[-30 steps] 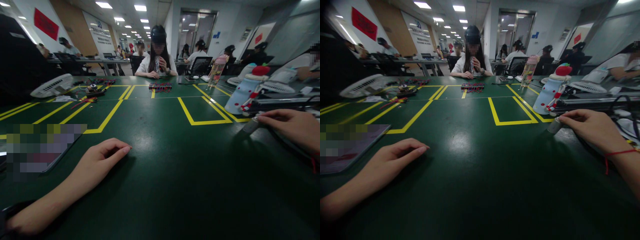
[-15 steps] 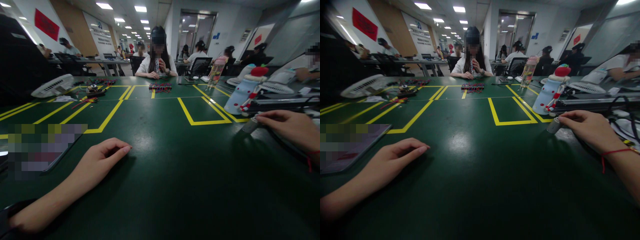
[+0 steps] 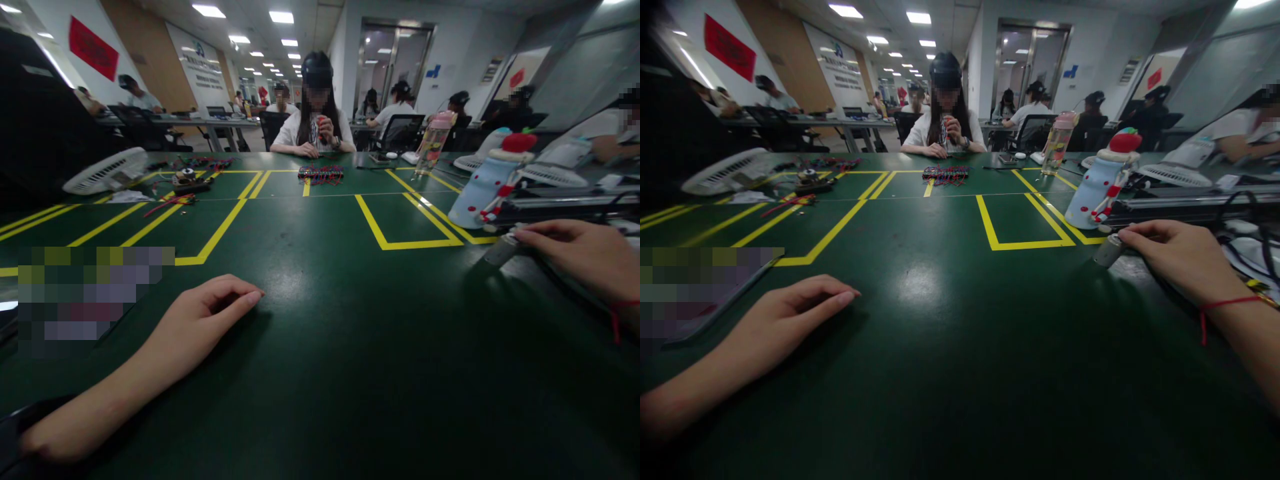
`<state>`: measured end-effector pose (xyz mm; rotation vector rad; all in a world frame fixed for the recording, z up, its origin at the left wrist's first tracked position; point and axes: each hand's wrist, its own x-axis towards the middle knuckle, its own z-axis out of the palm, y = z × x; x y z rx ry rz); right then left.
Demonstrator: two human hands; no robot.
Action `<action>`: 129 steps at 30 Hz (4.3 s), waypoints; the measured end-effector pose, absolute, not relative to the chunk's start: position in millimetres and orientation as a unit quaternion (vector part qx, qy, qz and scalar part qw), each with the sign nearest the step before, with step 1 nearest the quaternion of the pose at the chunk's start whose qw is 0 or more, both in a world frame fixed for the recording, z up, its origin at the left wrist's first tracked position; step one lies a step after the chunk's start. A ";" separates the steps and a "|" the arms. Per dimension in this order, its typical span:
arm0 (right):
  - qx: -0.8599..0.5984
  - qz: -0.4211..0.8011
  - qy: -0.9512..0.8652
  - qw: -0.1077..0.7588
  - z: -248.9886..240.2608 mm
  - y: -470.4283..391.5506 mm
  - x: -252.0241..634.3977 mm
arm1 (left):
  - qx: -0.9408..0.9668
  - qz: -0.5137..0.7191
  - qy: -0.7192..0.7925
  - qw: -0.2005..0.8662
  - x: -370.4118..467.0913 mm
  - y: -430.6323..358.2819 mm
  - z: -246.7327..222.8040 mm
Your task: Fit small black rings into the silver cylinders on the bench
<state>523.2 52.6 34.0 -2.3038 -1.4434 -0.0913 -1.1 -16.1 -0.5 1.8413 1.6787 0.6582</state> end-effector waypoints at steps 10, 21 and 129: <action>-0.821 -0.012 -0.520 0.234 38.1 46.9 507.3 | 0.675 0.234 0.637 0.289 4.8 -20.6 8.2; -0.831 -0.010 -0.505 0.232 38.6 48.3 509.7 | 0.683 0.242 0.630 0.278 -0.6 -18.5 0.8; -0.462 -0.012 -0.845 0.269 32.4 32.4 370.8 | 0.674 0.238 0.657 0.239 -14.7 -13.1 3.9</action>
